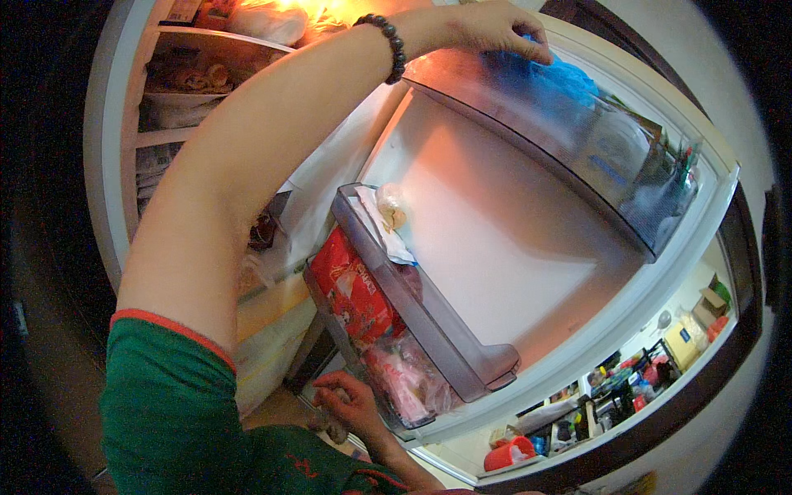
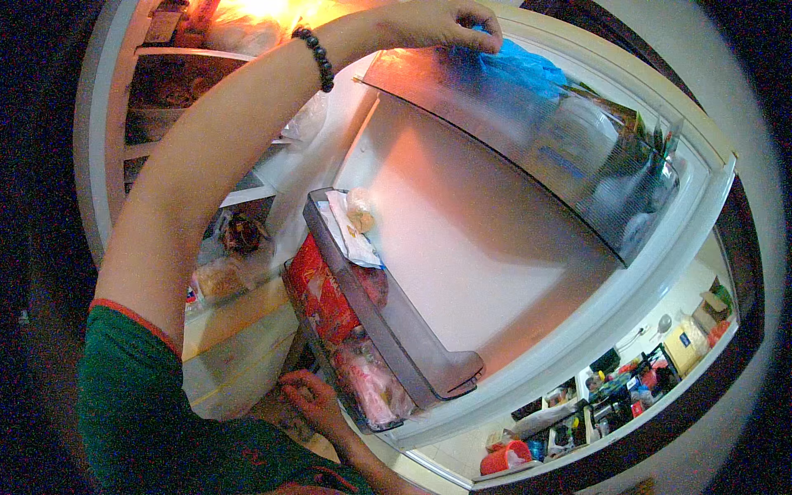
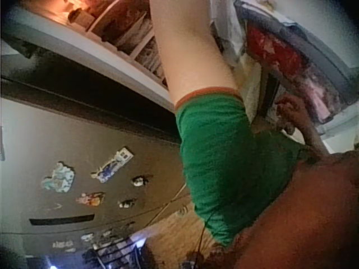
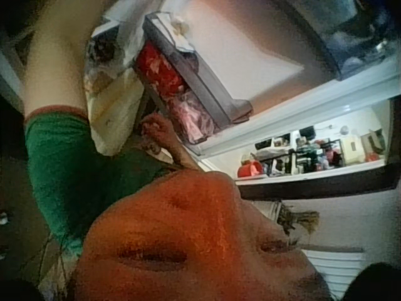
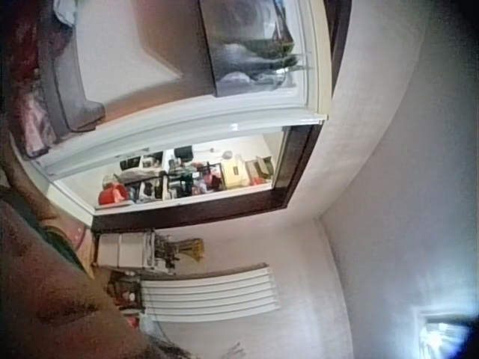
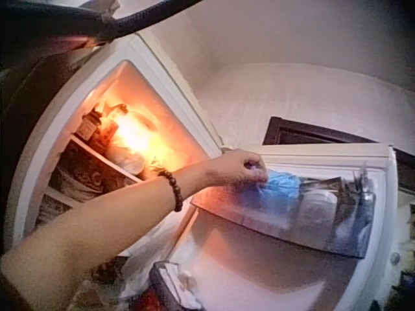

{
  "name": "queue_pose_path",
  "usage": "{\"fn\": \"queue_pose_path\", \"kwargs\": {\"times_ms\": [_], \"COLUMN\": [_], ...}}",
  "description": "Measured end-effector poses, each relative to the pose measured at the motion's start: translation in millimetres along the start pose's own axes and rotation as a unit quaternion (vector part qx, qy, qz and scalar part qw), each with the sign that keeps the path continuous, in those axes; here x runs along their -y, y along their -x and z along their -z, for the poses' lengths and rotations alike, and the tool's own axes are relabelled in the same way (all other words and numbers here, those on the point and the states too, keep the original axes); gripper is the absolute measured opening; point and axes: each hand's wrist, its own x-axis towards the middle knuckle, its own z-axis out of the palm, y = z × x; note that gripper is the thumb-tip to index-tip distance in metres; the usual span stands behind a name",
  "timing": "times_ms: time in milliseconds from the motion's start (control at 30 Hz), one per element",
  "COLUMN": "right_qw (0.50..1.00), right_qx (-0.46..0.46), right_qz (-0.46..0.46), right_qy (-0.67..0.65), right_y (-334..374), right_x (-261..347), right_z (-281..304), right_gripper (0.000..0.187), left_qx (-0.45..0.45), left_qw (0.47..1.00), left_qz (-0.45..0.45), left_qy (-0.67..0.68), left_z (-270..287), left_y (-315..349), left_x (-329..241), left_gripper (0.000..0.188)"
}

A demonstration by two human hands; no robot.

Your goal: The person organizes the contents of a refrigerator by hand. They move various packaged food items, including frozen goods and vegetables, between the door shelves and the main interior shelves. The person also handles a blue plastic bag and a clear bag of noodles, rearranging them to fit better within the available space.

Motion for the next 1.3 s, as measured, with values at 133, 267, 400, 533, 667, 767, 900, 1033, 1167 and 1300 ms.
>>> {"fn": "queue_pose_path", "kwargs": {"times_ms": [133,267,400,533,667,767,900,1033,1167,1300], "right_qw": [1.000,0.999,0.999,0.999,0.998,0.997,0.997,0.997,0.993,0.994], "right_qx": [-0.007,-0.019,-0.025,-0.007,-0.044,-0.057,-0.064,-0.059,-0.098,-0.073], "right_qz": [0.002,0.018,-0.001,0.018,0.032,0.016,0.012,-0.003,-0.066,-0.062], "right_qy": [0.022,0.044,0.025,0.039,0.046,0.040,0.031,0.054,0.023,0.048], "right_y": [1,1,-3,-15,-24,-29,-28,-31,-32,-35], "right_x": [-4,-5,1,4,7,1,20,6,-3,-5], "right_z": [1,4,7,-1,6,11,-3,2,8,18], "right_gripper": [0.018,0.017,0.015,0.014,0.012,0.015,0.013,0.013,0.013,0.012], "left_qx": [-0.061,-0.042,-0.213,-0.262,-0.345,-0.305,-0.163,-0.025,-0.019,-0.041], "left_qw": [0.959,0.999,0.976,0.964,0.926,0.931,0.934,0.880,0.815,0.750], "left_qz": [-0.138,-0.011,-0.033,-0.040,0.143,0.147,0.318,0.452,0.498,0.519], "left_qy": [-0.241,-0.001,-0.008,0.002,0.065,-0.139,-0.020,-0.145,-0.295,-0.408], "left_z": [11,-7,12,39,-12,-80,-161,-194,-156,-126], "left_y": [12,31,39,83,148,228,340,436,483,494], "left_x": [24,18,4,-6,-36,-52,-84,-93,-98,-102], "left_gripper": [0.041,0.055,0.060,0.051,0.039,0.025,0.015,0.025,0.034,0.035]}}
